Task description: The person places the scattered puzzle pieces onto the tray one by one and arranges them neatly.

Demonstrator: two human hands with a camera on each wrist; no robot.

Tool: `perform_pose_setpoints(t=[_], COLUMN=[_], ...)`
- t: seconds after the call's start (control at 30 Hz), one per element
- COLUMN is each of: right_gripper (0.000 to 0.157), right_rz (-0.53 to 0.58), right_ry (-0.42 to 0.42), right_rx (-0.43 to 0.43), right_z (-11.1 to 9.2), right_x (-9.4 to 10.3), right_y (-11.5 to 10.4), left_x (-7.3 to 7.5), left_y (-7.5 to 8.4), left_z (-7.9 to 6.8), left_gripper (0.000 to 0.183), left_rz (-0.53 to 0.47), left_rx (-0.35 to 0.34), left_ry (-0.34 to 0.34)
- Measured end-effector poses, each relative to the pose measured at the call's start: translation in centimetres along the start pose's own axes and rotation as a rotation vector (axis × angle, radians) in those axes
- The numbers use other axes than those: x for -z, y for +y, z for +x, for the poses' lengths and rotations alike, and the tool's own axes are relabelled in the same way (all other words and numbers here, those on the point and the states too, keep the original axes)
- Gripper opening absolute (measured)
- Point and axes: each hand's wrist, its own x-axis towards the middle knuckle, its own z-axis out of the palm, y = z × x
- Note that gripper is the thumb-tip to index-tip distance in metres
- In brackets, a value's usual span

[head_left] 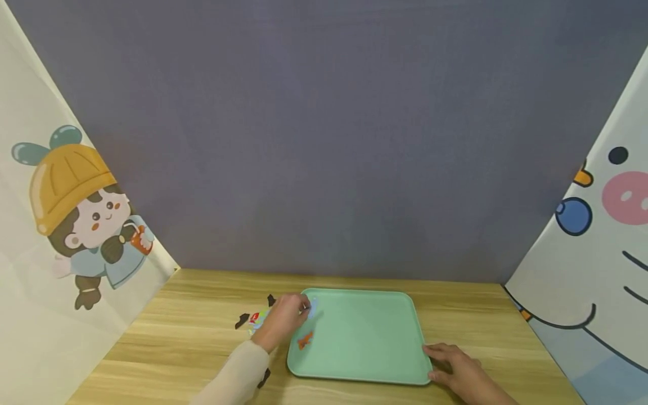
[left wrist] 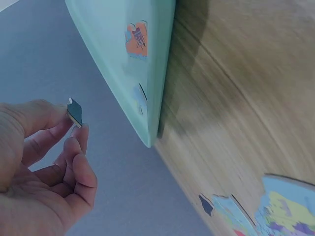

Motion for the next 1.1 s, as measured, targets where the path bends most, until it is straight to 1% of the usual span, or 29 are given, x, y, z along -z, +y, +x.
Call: perform_pose_setpoints(t=[0.1,0.3,0.43,0.5,0.63,0.7,0.73,0.93,1.03,1.1], right_gripper=[0.061,0.060,0.059,0.059,0.061,0.061,0.061,0.061,0.061,0.061], right_rz=[0.001,0.012,0.018,0.019,0.019,0.019,0.015,0.007,0.005,0.003], right_ry=[-0.001,-0.003,-0.016,-0.021,-0.028,-0.028,-0.030,-0.028,-0.025,-0.024], right_rx=[0.003,0.005,0.007,0.015,0.015,0.009,0.011,-0.001,0.001,0.002], right_z=[-0.1,-0.1,-0.3,-0.3,-0.3,-0.3,-0.2,-0.2,-0.2,-0.3], right_x=[0.0,0.2,0.3,0.3,0.2,0.2,0.2,0.2,0.2,0.2], right_y=[0.0,-0.1,-0.3,-0.4,-0.5,-0.6,-0.6,-0.8,-0.7,-0.7], left_x=[-0.4,-1.3,-2.0,-2.3,-2.9,-3.3,-3.4,-3.9,-4.0,-4.1], left_y=[0.3,1.1,1.7,1.9,2.2,2.3,2.3,2.6,2.7,2.7], left_z=[0.3,1.3,1.9,2.2,2.9,3.2,3.3,3.9,4.1,4.2], left_gripper=[0.005,0.004,0.008,0.013,0.043,0.051,0.054,0.051,0.051,0.049], left_rz=[0.001,0.020,0.016,0.023,0.057,0.076,0.068,0.026,0.064,0.088], left_rx=[0.020,0.025,0.038,0.037,0.042,0.051,0.064,0.130,0.136,0.127], left_ry=[-0.036,-0.099,-0.138,-0.149,-0.140,-0.125,-0.129,-0.158,-0.178,-0.191])
